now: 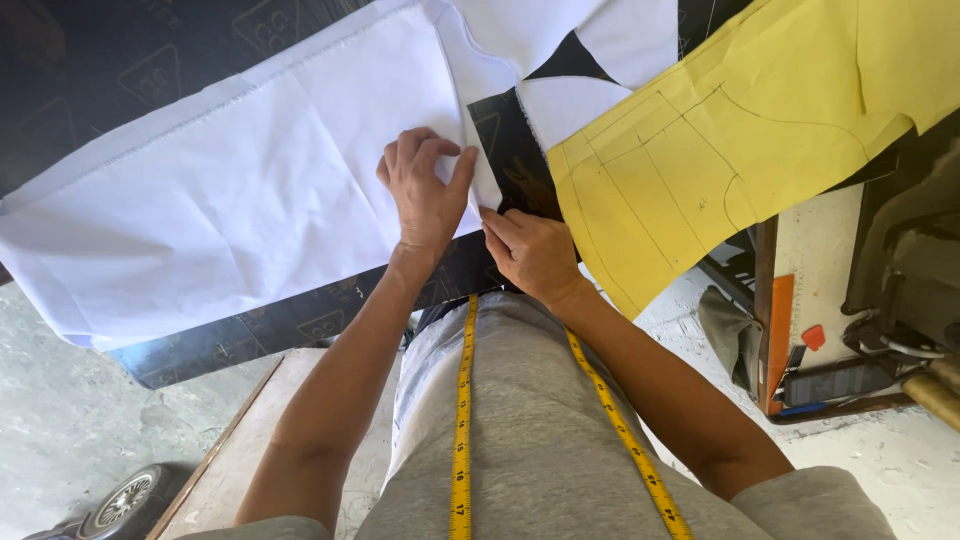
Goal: Cutting fabric according to a paper pattern and marking tailoring lines using a ruler, pencil, and measuring tape.
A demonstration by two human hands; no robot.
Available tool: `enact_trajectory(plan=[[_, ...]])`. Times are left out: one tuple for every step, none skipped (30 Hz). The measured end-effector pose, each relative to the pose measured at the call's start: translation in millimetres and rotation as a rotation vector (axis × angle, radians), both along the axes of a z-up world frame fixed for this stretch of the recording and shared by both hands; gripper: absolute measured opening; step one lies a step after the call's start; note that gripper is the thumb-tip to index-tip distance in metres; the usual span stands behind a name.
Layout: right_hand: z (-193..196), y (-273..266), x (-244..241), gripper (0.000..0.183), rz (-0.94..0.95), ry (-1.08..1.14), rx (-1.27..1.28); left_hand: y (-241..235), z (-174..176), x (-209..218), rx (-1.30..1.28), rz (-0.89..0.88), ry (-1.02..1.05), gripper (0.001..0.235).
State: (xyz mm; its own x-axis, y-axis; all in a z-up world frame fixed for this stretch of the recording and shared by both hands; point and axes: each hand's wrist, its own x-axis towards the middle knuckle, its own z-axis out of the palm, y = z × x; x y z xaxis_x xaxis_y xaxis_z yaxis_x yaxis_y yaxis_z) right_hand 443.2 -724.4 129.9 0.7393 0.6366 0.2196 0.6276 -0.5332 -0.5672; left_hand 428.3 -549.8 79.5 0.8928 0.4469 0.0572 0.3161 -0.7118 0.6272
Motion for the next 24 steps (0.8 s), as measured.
enact_trajectory(plan=[[-2.2,-0.1,-1.0,0.013,-0.012,0.000,0.004,0.7,-4.1,0.0,-0.021,0.019,0.029,0.031],[-4.6,-0.5,-2.0,0.014,-0.024,0.000,0.008,1.1,-8.5,0.0,-0.043,0.038,0.058,0.026],[-4.0,-0.8,-2.4,0.014,-0.025,0.005,0.006,1.8,-8.8,-1.7,-0.044,0.037,0.063,0.026],[-3.4,-1.2,-2.9,0.013,-0.029,0.023,0.016,2.5,-9.1,-3.5,-0.086,0.040,0.057,0.027],[-3.7,-0.7,-1.2,0.013,-0.032,0.036,0.028,4.2,-9.9,-2.8,-0.126,0.043,0.046,0.028],[-5.1,-1.8,-0.4,0.013,-0.032,0.035,0.029,3.4,-4.3,-1.0,-0.125,0.042,0.045,0.028],[-6.2,-2.9,-0.3,0.013,-0.026,0.060,0.035,2.6,1.7,-0.2,-0.157,0.047,0.041,0.028],[-7.2,-4.0,-0.3,0.013,-0.020,0.085,0.041,1.8,7.7,0.5,-0.188,0.052,0.037,0.027],[-8.3,-4.6,-0.6,0.013,-0.019,0.085,0.041,1.2,7.9,0.8,-0.188,0.053,0.037,0.027],[-9.5,-5.1,-0.9,0.012,-0.027,0.101,0.048,0.8,8.1,1.0,-0.187,0.058,0.035,0.028],[-10.6,-5.7,-0.8,0.012,-0.035,0.115,0.055,0.3,8.3,1.7,-0.186,0.063,0.032,0.029],[-9.2,-6.0,0.1,0.012,-0.035,0.115,0.055,-0.6,9.1,2.0,-0.186,0.063,0.032,0.029],[-8.2,-6.0,1.1,0.012,-0.036,0.129,0.061,-1.1,9.8,2.4,-0.190,0.071,0.032,0.028],[-7.0,-5.9,1.9,0.012,-0.038,0.143,0.067,-1.4,10.6,2.7,-0.195,0.079,0.032,0.027],[-7.9,-5.9,1.6,0.012,-0.037,0.142,0.071,-1.9,10.2,3.2,-0.192,0.080,0.030,0.027],[-8.6,-5.7,1.1,0.013,-0.045,0.154,0.071,-2.1,9.8,3.5,-0.179,0.085,0.032,0.025],[-9.0,-6.1,0.0,0.014,-0.052,0.169,0.069,-3.1,9.5,2.9,-0.168,0.092,0.035,0.024],[-9.2,-5.9,-0.5,0.014,-0.050,0.169,0.070,-2.8,9.1,2.8,-0.167,0.095,0.035,0.024],[-9.6,-6.1,-0.5,0.014,-0.054,0.179,0.068,-3.0,8.4,3.4,-0.169,0.100,0.034,0.021],[-10.0,-6.4,-0.6,0.015,-0.059,0.189,0.066,-3.4,7.7,3.9,-0.171,0.105,0.034,0.019],[-10.8,-6.5,-1.3,0.015,-0.058,0.188,0.066,-3.6,6.8,3.5,-0.171,0.106,0.034,0.019],[-11.5,-6.7,-1.8,0.014,-0.060,0.185,0.066,-3.8,6.0,3.2,-0.162,0.108,0.028,0.020],[-12.5,-6.6,-1.7,0.014,-0.063,0.179,0.067,-3.9,4.9,3.7,-0.152,0.109,0.020,0.020],[-12.9,-6.8,-1.5,0.014,-0.062,0.177,0.067,-4.1,4.5,4.2,-0.151,0.110,0.018,0.020]])
